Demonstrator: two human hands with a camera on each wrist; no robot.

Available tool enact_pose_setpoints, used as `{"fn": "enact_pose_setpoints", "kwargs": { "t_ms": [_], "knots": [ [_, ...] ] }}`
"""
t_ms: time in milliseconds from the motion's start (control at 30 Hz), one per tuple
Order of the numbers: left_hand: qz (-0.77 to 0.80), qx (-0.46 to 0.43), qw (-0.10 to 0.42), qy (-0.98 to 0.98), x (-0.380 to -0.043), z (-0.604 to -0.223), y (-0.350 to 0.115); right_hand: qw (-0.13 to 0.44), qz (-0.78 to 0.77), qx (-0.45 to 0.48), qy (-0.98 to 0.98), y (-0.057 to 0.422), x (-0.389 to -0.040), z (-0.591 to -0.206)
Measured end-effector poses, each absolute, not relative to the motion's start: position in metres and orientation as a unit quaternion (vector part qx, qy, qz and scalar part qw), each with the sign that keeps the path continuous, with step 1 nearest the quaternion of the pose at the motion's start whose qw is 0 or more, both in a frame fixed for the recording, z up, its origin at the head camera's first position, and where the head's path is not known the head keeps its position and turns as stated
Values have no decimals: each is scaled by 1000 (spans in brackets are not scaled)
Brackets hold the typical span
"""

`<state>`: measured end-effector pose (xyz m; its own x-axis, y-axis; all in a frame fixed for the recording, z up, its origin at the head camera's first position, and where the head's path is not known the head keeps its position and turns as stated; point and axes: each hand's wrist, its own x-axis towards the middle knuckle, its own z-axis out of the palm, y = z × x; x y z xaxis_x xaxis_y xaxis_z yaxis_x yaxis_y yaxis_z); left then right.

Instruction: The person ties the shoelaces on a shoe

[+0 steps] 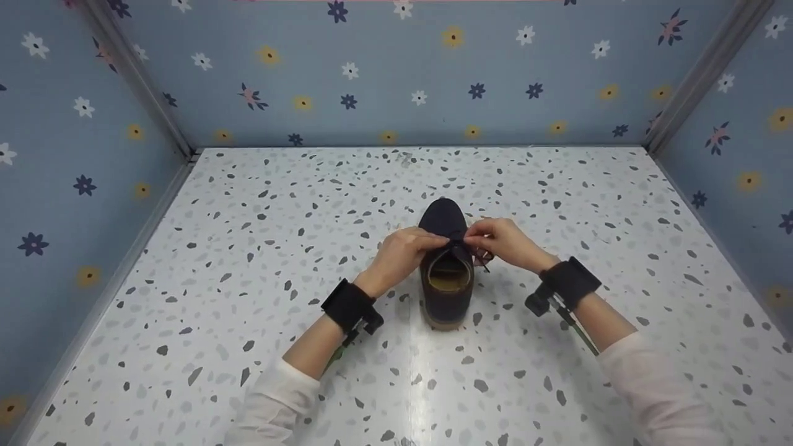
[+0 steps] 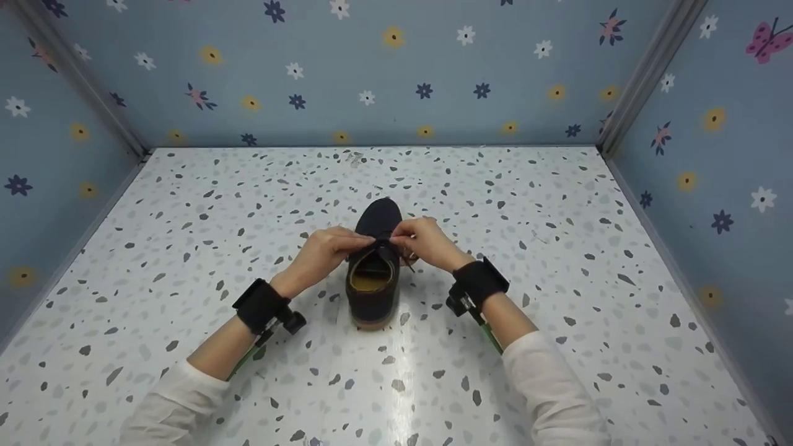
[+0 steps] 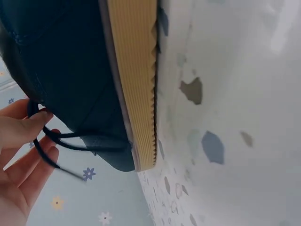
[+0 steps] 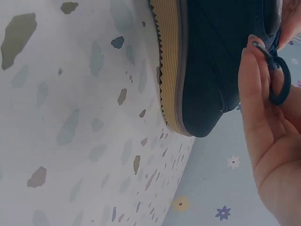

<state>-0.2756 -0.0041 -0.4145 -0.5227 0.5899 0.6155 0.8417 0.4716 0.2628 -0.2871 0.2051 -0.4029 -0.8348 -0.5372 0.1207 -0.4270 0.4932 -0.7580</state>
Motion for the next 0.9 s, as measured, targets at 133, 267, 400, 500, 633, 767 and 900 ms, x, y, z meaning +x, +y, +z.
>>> {"fn": "enact_pose_setpoints", "kwargs": {
  "t_ms": [133,267,400,500,633,767,900],
  "knots": [
    [-294,-444,208,-820,-275,-417,-6,77,-450,-259,851,205,-285,-406],
    [-312,-442,196,-818,-275,-419,-6,69,-457,-255,849,204,-284,-408],
    [-323,-440,198,-814,-276,-421,-5,68,-468,-257,843,204,-282,-410],
    [-320,-437,196,-817,-276,-423,-3,68,-478,-253,838,204,-281,-413],
    [-305,-423,178,-834,-274,-425,-3,57,-469,-249,846,204,-279,-419],
    [-289,-402,159,-854,-273,-426,-3,39,-438,-261,860,203,-276,-423],
    [-275,-391,153,-865,-273,-426,-2,29,-432,-262,863,204,-276,-426]
  ]
}}
